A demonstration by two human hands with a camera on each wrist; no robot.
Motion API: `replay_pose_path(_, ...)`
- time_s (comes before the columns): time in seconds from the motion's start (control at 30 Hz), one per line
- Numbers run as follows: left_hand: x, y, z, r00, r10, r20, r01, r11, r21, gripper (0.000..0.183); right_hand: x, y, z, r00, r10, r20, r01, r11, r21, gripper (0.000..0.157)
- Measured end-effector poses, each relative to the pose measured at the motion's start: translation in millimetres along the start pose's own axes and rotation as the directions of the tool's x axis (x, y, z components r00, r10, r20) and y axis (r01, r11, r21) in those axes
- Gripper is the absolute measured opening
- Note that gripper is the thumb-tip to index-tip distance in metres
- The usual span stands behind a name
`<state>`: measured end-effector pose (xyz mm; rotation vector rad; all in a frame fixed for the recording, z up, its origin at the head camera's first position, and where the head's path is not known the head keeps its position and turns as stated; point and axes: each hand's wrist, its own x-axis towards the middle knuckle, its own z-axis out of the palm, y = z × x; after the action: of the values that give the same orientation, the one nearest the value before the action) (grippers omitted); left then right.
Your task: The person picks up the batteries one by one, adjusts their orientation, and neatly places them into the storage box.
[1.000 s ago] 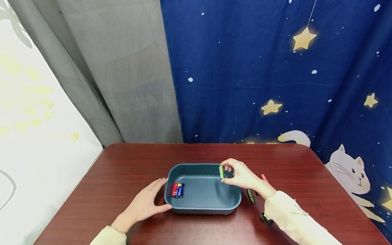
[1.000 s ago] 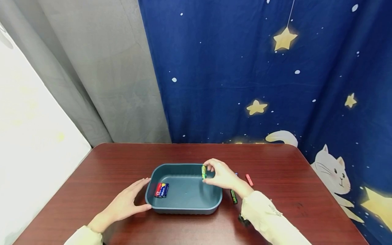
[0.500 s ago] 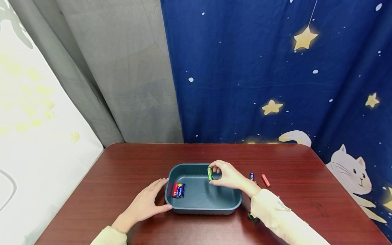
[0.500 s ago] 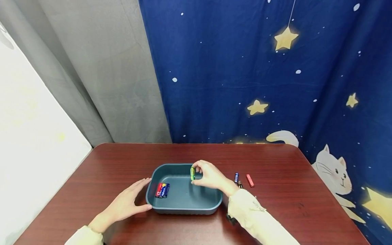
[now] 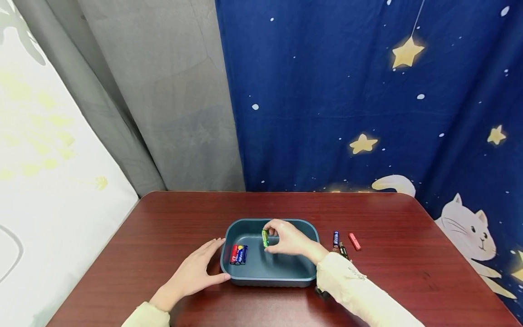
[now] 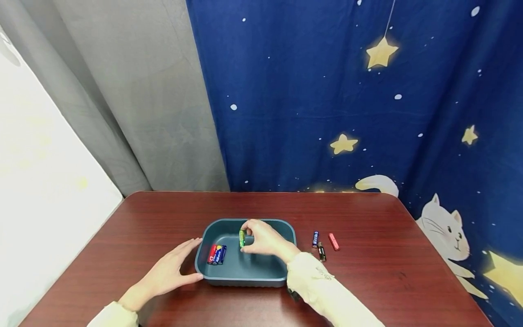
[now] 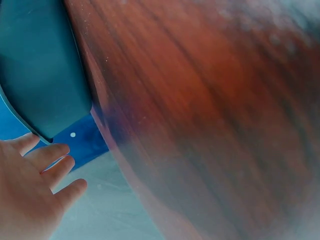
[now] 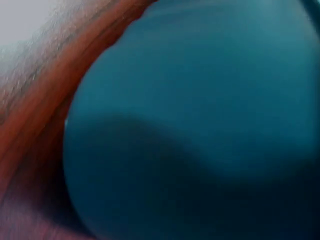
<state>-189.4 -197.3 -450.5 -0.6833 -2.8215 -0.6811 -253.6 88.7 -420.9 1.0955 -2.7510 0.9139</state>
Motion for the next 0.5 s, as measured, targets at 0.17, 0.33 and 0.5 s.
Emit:
replay_pose_path(0.17,0.9,0.7,0.2,1.000,-0.013,0.010,0.013,1.000,0.007,0.085,6.3,-6.2,10.4,0.998,0.000,0.066,0.002,0.999,-0.042,0.043)
replay_pose_path(0.33,1.6,1.6,0.2,0.999,-0.026,0.025,0.026,1.000,0.003,0.085,11.3,-10.2,20.7,0.994,-0.006,0.111,0.016,0.996,-0.089,0.043)
replay_pose_path(0.5,0.8,2.0,-0.6,0.999,-0.039,0.033,0.039,0.999,-0.007,0.085,15.6,-14.4,27.8,0.987,0.016,0.162,0.004,0.993,-0.119,0.041)
